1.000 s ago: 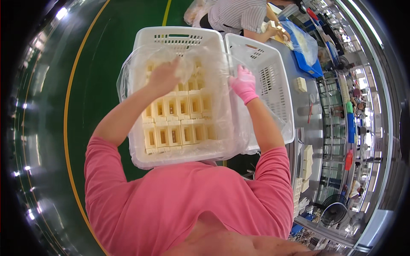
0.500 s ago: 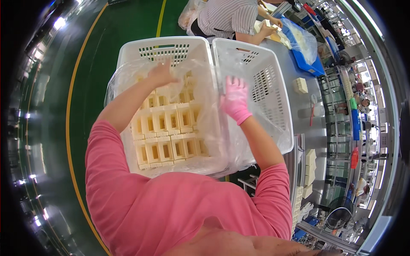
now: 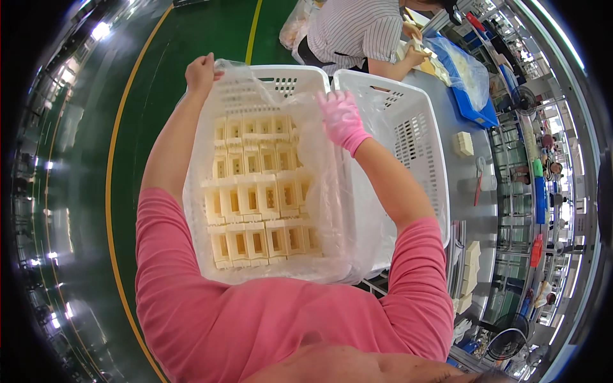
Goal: Sorting and organizing electronic components and plastic housings on a factory assembly line.
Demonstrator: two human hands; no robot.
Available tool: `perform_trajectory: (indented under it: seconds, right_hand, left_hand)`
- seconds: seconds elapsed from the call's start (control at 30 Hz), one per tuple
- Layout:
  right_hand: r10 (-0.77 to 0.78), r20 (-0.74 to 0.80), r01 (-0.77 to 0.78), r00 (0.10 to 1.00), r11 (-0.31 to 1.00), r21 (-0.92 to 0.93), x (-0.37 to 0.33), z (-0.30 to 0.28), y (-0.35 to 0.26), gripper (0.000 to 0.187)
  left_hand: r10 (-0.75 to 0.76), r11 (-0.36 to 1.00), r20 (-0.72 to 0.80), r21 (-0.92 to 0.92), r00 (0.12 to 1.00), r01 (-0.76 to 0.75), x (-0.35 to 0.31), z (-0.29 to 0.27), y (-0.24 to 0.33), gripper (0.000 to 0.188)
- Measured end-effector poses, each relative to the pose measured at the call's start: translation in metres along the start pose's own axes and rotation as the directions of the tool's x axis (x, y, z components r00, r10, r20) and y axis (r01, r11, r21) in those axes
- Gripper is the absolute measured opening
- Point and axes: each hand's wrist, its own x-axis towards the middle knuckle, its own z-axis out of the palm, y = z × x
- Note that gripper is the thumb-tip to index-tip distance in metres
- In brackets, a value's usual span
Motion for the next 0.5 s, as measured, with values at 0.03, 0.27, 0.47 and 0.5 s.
perform_trajectory:
  seconds: [0.03, 0.27, 0.47, 0.5]
  right_hand:
    - [0.137, 0.0, -0.136, 0.991, 0.985, 0.109, 0.006, -0.004, 0.005, 0.031]
    - [0.34, 0.089, -0.351, 0.936, 0.891, 0.287, 0.037, 0.0, 0.041, 0.014]
    - [0.77, 0.261, -0.8, 0.583, 0.486, 0.352, 0.053, 0.021, 0.083, 0.019]
    - [0.766, 0.265, -0.8, 0.585, 0.492, 0.345, 0.053, 0.026, 0.081, 0.019]
  left_hand:
    - [0.003, 1.0, -0.005, -0.005, 1.0, -0.003, 0.011, -0.003, -0.006, 0.024]
    - [0.797, 0.146, 0.323, 0.717, 0.511, -0.681, 0.013, 0.007, -0.032, 0.028]
    - [0.217, 0.338, 0.385, 0.833, 0.897, -0.439, 0.025, 0.01, -0.025, 0.045]
    - [0.167, 0.346, 0.369, 0.846, 0.914, -0.405, 0.024, 0.011, -0.018, 0.048]
